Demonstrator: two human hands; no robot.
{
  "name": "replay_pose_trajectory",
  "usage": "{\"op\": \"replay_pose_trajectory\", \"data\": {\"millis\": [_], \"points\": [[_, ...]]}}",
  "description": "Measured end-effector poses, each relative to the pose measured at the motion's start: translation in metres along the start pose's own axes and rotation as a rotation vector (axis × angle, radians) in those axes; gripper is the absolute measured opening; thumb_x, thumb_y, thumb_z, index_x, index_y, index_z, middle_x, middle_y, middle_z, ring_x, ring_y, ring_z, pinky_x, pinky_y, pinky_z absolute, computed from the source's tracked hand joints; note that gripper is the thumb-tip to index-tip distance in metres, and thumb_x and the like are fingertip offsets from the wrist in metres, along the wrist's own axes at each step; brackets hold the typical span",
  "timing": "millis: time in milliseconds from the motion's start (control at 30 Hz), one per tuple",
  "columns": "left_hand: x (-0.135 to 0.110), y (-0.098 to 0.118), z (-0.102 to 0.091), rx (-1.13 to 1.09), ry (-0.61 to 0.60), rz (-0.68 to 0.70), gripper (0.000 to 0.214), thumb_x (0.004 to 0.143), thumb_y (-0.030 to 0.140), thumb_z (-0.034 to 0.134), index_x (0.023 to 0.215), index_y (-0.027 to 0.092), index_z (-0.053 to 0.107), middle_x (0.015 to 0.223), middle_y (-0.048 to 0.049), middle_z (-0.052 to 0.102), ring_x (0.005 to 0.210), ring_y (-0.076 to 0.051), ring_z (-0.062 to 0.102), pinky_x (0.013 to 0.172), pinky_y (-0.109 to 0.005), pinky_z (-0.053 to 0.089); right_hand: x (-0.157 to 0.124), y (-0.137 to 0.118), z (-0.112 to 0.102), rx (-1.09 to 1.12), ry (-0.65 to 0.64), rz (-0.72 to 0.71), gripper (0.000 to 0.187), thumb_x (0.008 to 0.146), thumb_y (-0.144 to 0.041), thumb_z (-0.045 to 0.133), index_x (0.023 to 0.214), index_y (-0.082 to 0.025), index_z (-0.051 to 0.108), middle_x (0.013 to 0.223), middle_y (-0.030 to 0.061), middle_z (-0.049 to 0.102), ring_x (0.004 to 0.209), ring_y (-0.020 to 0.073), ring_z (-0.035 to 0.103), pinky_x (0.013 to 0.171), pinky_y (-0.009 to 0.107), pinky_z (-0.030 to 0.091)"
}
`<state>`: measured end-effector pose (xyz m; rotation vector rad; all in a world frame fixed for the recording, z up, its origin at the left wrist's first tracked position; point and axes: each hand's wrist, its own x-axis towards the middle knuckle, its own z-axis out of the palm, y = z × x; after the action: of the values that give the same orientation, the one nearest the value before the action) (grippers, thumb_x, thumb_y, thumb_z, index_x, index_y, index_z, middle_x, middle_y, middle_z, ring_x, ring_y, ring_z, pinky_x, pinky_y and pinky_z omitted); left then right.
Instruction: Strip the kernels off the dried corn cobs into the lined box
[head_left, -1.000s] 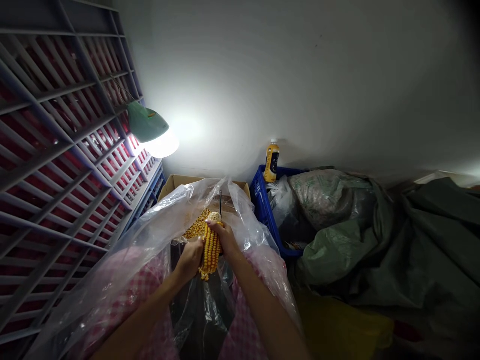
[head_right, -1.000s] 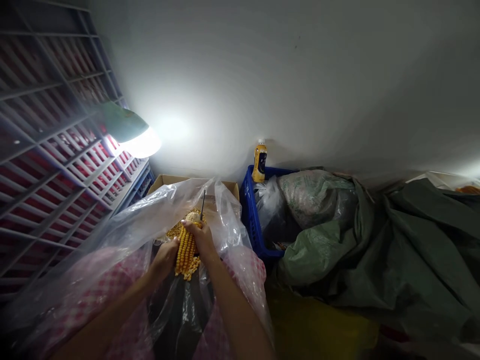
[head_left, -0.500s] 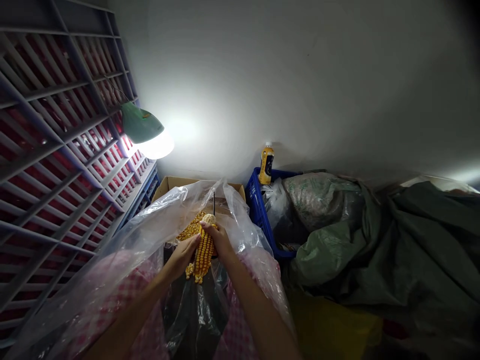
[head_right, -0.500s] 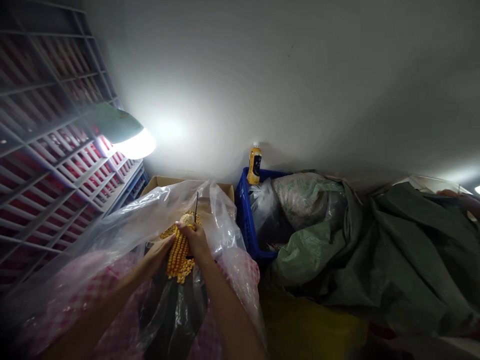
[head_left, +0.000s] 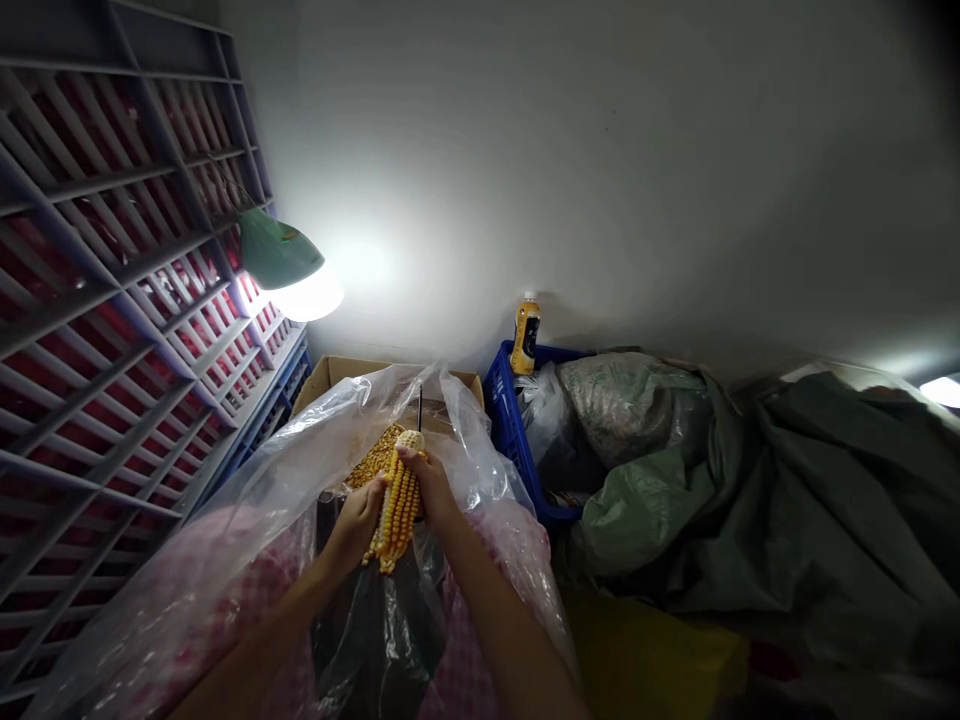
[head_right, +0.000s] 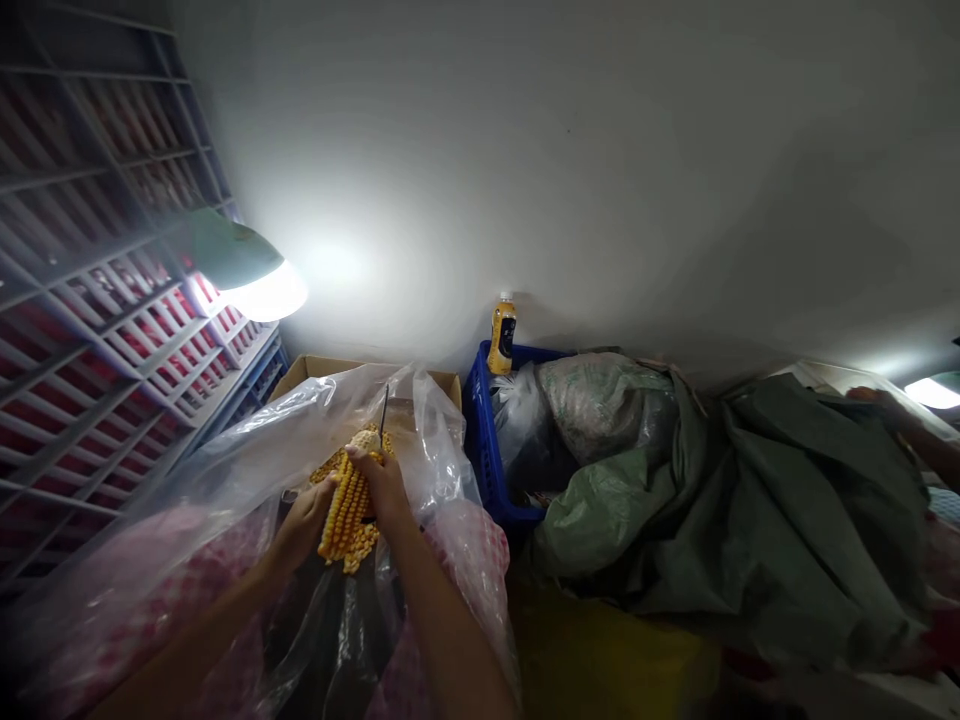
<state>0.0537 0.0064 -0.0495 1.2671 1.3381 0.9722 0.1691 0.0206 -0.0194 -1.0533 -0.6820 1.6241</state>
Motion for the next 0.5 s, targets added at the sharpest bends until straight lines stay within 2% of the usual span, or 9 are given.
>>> {"op": "replay_pose_trajectory", "data": {"millis": [100, 200, 233, 267, 333, 500], "points": [[0.007, 0.005, -0.005, -0.041, -0.003, -0.023, 0.059, 0.066, 0.072, 0.049, 0.085, 0.017, 0.062, 0.091, -0.0079, 0.069, 0.090, -0.025, 0.062, 0.079, -0.032, 0.049, 0.005, 0.002, -0.001, -0.035, 0.042, -0.004, 0.031, 0.065, -0.044, 0.070, 0.072, -0.016, 0.059, 0.056, -0.0041, 0.056, 0.053, 0.0122, 0.055, 0.056, 0.023, 0.044], [0.014, 0.004, -0.010, -0.109, -0.122, -0.168, 0.070, 0.063, 0.077, 0.048, 0.088, 0.015, 0.066, 0.090, -0.0107, 0.071, 0.093, -0.030, 0.063, 0.081, -0.038, 0.051, 0.011, 0.008, -0.003, -0.096, 0.086, 0.020, 0.034, 0.061, -0.046, 0.073, 0.072, -0.015, 0.062, 0.056, -0.0037, 0.056, 0.055, 0.0131, 0.056, 0.057, 0.024, 0.045], [0.015, 0.001, -0.010, -0.125, -0.150, -0.147, 0.068, 0.061, 0.076, 0.053, 0.088, 0.015, 0.067, 0.093, -0.0106, 0.071, 0.098, -0.031, 0.062, 0.086, -0.038, 0.049, 0.012, 0.010, -0.003, -0.118, 0.097, 0.026, 0.035, 0.060, -0.046, 0.074, 0.071, -0.015, 0.063, 0.056, -0.0032, 0.057, 0.057, 0.0137, 0.056, 0.058, 0.024, 0.046], [0.017, -0.002, -0.011, -0.155, -0.124, -0.113, 0.067, 0.057, 0.076, 0.056, 0.086, 0.016, 0.068, 0.095, -0.0100, 0.072, 0.102, -0.031, 0.061, 0.092, -0.037, 0.047, 0.013, 0.011, -0.003, -0.140, 0.107, 0.029, 0.036, 0.059, -0.046, 0.075, 0.071, -0.015, 0.064, 0.057, -0.0027, 0.057, 0.059, 0.0143, 0.057, 0.059, 0.025, 0.046], [0.020, -0.009, -0.010, -0.216, -0.076, -0.134, 0.068, 0.052, 0.077, 0.060, 0.084, 0.017, 0.069, 0.098, -0.0091, 0.072, 0.107, -0.032, 0.059, 0.097, -0.038, 0.045, 0.013, 0.012, -0.002, -0.178, 0.133, 0.030, 0.036, 0.057, -0.047, 0.076, 0.069, -0.015, 0.064, 0.057, -0.0017, 0.057, 0.061, 0.0158, 0.058, 0.060, 0.026, 0.047], [0.028, -0.018, -0.006, -0.208, -0.011, -0.166, 0.065, 0.041, 0.076, 0.066, 0.073, 0.020, 0.070, 0.083, -0.0053, 0.074, 0.103, -0.033, 0.061, 0.097, -0.038, 0.047, 0.009, 0.012, 0.001, -0.230, 0.200, 0.033, 0.037, 0.057, -0.050, 0.076, 0.069, -0.016, 0.066, 0.059, -0.0005, 0.059, 0.062, 0.0175, 0.058, 0.062, 0.029, 0.048]]}}
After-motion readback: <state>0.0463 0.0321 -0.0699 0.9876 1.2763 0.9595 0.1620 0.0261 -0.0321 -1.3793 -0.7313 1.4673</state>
